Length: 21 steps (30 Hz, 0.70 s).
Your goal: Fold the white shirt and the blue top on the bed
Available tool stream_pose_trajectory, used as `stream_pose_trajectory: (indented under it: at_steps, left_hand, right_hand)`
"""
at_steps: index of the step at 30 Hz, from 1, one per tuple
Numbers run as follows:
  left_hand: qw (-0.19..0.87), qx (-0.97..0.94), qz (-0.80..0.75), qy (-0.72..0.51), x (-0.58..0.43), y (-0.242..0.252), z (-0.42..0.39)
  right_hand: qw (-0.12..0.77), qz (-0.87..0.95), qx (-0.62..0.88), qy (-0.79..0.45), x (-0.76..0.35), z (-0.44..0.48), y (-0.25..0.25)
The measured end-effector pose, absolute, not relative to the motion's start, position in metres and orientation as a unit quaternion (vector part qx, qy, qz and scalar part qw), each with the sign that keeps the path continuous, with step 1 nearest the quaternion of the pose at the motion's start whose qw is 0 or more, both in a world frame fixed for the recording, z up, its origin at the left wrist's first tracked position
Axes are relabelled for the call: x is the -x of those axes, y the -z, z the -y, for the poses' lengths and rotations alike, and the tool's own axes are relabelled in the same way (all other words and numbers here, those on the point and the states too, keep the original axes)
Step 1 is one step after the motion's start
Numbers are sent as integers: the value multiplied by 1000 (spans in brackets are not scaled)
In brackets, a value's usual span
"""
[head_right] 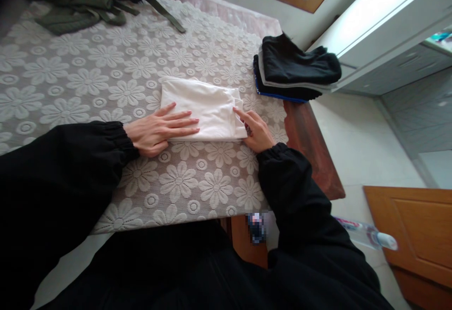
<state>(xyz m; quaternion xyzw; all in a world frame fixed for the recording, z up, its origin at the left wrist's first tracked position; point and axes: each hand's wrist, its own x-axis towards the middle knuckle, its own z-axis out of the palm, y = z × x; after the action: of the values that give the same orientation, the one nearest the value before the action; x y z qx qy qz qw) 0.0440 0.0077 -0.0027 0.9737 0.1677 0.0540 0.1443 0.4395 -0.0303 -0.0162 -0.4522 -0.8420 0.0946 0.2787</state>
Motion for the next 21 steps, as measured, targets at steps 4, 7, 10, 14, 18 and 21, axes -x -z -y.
stream_pose_trajectory:
  at_steps: [4,7,10,14,18,21]
  left_hand:
    - [149,-974,-160,-56,-43,1,-7]
    - [145,-974,-162,-65,-44,5,-8]
    - [143,-974,-164,-67,-44,8,-9]
    - [156,-973,-156,-61,-42,3,-8]
    - [167,-972,-152,-64,-40,-3,-7]
    - [168,-972,-148,-70,-40,-4,-6]
  right_hand:
    - [259,826,494,-82,-431,18,9]
    - [251,816,519,-36,-425,9,8]
    - [276,806,521,-54,-421,3,12]
    - [353,790,491,-106,-423,-1,17]
    - [356,787,483,-144,-430,-5,21]
    - [348,782,483,-182,-436,-8,26]
